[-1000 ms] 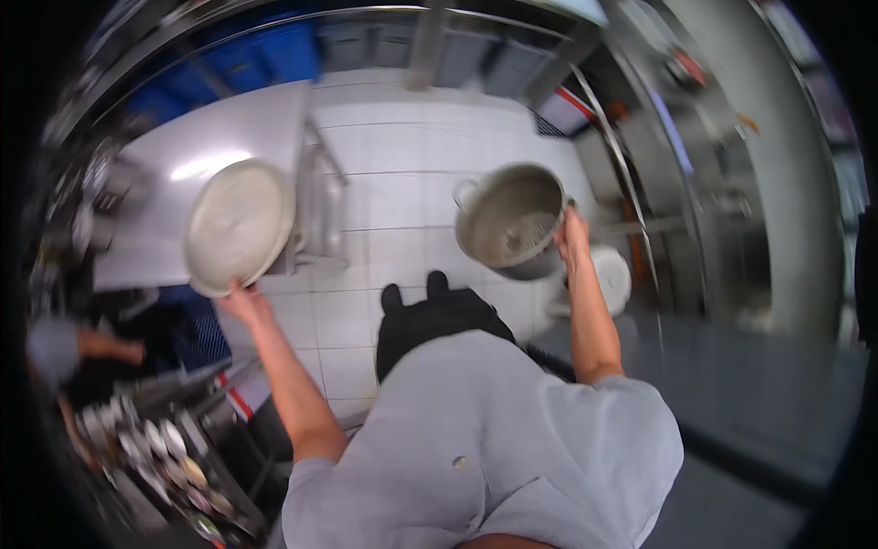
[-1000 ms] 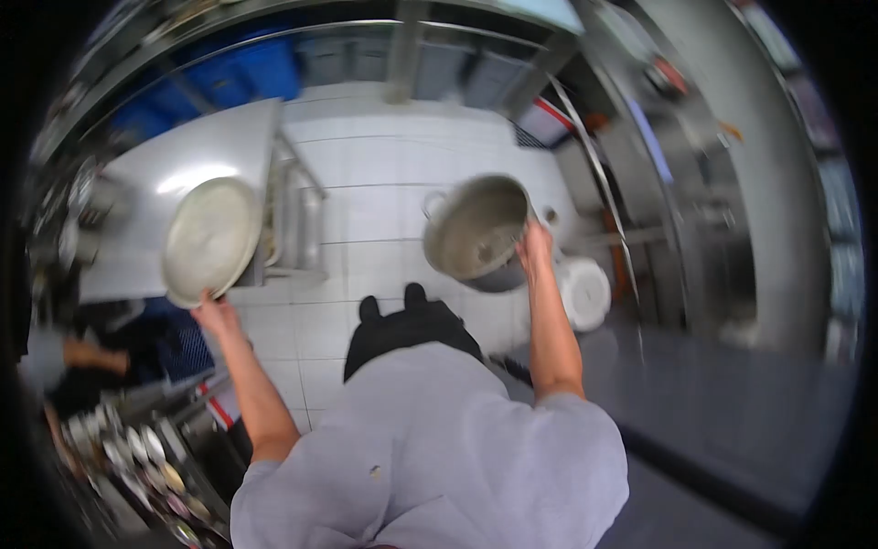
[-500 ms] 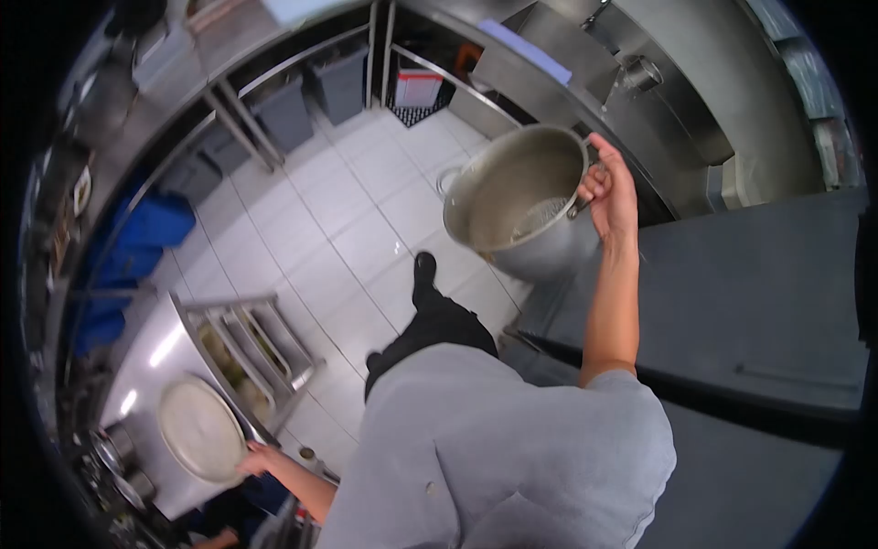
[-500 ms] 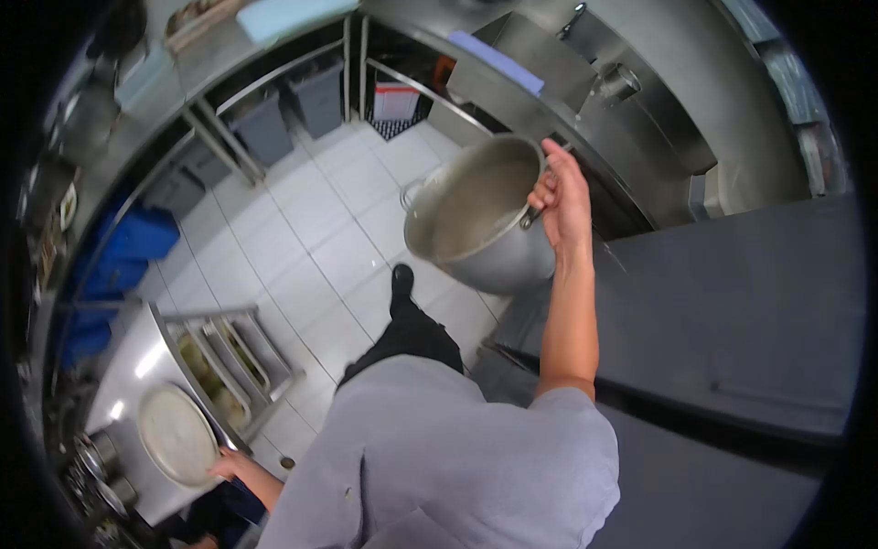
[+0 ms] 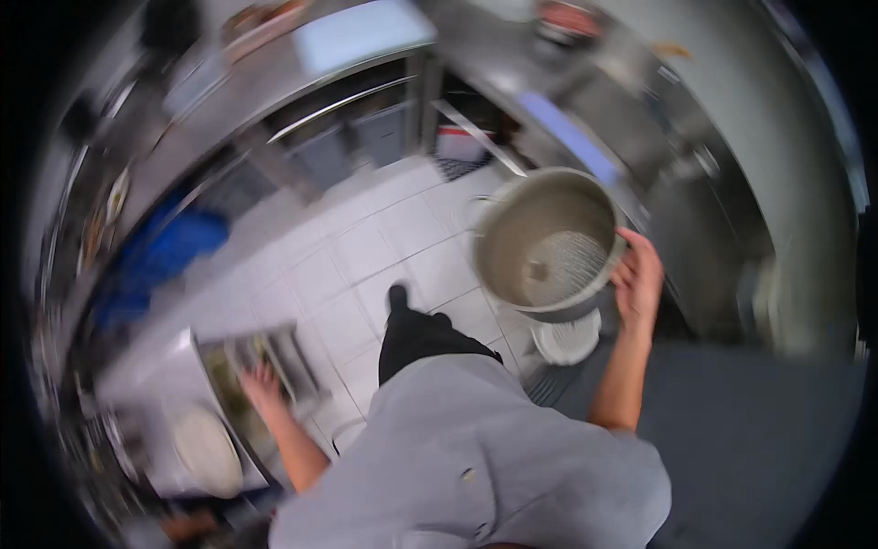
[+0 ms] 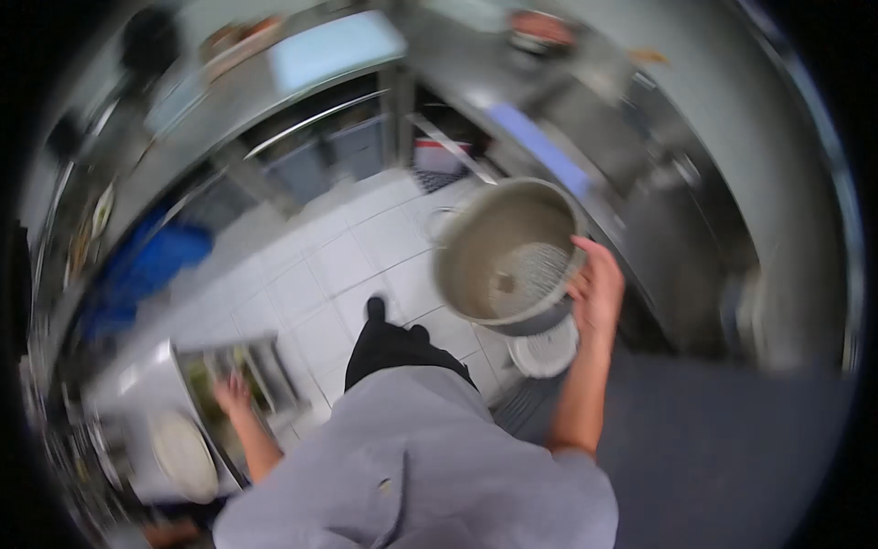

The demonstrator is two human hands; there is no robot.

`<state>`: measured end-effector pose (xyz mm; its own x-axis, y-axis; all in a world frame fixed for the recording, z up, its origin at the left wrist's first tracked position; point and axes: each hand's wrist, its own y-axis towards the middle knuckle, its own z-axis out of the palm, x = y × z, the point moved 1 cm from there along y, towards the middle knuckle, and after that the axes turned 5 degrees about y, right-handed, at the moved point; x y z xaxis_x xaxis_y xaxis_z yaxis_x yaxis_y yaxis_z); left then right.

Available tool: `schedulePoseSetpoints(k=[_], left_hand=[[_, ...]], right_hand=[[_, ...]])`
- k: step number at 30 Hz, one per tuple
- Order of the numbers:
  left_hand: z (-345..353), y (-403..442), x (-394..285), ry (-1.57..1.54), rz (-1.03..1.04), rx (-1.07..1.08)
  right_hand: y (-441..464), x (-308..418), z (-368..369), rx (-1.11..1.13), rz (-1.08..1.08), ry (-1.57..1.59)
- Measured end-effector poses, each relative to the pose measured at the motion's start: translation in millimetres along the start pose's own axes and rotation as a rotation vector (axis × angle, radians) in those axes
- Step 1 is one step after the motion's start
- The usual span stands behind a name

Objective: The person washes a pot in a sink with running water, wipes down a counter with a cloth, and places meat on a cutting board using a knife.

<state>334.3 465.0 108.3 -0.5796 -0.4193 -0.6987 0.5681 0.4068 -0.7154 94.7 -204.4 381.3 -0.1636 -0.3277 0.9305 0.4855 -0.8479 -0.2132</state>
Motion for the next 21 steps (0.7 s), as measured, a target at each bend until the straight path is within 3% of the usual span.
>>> schedulePoseSetpoints(k=[1,2,3,5,6,7,10,12,14,15,16,17,18,19,21], left_hand=[[22.2,6.4,19.8,0.053,0.055,0.170],[48.1,-21.6,50.9,0.219,0.384,0.361],[86.8,-43.6,59.9,0.394,0.233,0.324],[171.3,-22.3,117.1,0.203,0.285,0.587],[220.4,-62.3,120.1,0.194,0.261,0.670],[268.7,-80.0,137.4,0.258,0.110,0.620],[384.3,-138.2,160.8,0.502,-0.112,0.881],[444.5,-158.5,179.1,0.597,-0.134,1.054],[512.0,-214.1,196.1,0.682,-0.007,1.186],[531.7,-233.1,200.1,0.533,0.052,1.226],[549.7,-260.3,190.2,0.381,0.106,1.270],[574.4,-259.9,180.8,0.261,0.075,1.330],[599.4,-261.3,172.5,0.139,0.035,1.391],[625.3,-264.1,164.7,0.019,-0.012,1.452],[661.2,-307.5,105.6,0.009,-0.094,1.414]], right_hand=[[9.2,3.4,17.0,-0.019,-0.050,-0.055],[20.9,5.7,23.6,-0.001,-0.064,-0.093],[46.2,7.1,18.0,0.134,-0.018,-0.085],[56.4,28.2,44.1,-0.016,-0.043,-0.223],[98.1,33.1,11.3,0.047,-0.003,-0.282],[107.2,37.6,18.1,0.065,-0.017,-0.327],[123.8,56.7,67.7,-0.026,-0.072,-0.363],[157.5,67.3,76.0,0.074,-0.055,-0.449],[156.9,94.3,95.4,-0.052,-0.115,-0.442],[148.0,105.3,113.6,-0.133,-0.153,-0.398],[158.2,117.6,100.2,-0.075,-0.125,-0.384],[152.4,120.1,118.9,-0.152,-0.226,-0.355],[176.7,131.0,89.1,-0.030,-0.191,-0.276],[186.0,130.5,100.4,-0.206,-0.325,-0.197],[212.8,141.6,70.3,-0.148,-0.330,-0.199]])
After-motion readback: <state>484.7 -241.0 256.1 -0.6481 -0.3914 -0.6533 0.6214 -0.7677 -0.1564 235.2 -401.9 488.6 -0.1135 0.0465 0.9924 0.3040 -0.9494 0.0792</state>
